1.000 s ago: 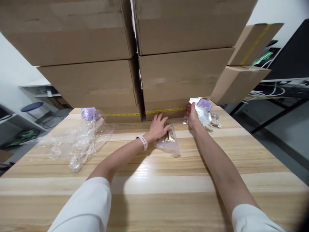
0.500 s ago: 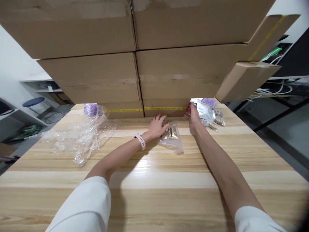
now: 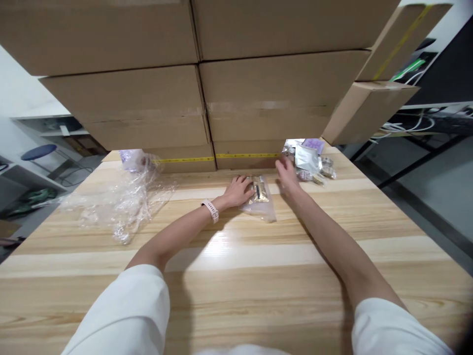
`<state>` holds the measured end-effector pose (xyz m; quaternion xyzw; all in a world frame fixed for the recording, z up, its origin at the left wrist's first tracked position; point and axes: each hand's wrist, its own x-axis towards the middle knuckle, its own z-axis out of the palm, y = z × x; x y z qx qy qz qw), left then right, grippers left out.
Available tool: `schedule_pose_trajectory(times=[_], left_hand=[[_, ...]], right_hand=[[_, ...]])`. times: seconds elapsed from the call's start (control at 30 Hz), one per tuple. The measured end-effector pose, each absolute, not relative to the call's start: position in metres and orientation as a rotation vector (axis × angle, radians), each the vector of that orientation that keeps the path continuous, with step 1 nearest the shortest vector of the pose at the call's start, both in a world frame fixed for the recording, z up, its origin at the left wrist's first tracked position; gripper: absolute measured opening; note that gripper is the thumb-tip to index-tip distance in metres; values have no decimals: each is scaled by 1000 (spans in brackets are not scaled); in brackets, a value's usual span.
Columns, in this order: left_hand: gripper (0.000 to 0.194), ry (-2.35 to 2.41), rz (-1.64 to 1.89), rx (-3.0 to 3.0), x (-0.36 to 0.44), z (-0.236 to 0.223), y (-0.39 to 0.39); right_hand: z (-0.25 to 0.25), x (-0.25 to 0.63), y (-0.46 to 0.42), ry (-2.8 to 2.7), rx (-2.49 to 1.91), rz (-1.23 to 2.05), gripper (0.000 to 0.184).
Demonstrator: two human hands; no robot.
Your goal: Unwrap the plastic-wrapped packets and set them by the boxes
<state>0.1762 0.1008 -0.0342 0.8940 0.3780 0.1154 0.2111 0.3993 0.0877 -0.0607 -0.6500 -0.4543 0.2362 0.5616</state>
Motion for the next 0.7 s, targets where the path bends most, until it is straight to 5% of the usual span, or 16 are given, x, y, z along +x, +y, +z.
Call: schedule_pose_trajectory(times=[0.23, 0.43, 0.7], left_hand=[[51, 922, 528, 2110, 111, -36, 36], [48, 1069, 862, 1066, 57, -24, -23], [28, 913, 541, 734, 54, -15, -37]], right_hand=[[-83, 324, -38, -1668, -1517, 499, 48], [-78, 291, -80, -1847, -1492, 452, 56], [-77, 272, -80, -1770, -1542, 449, 52]])
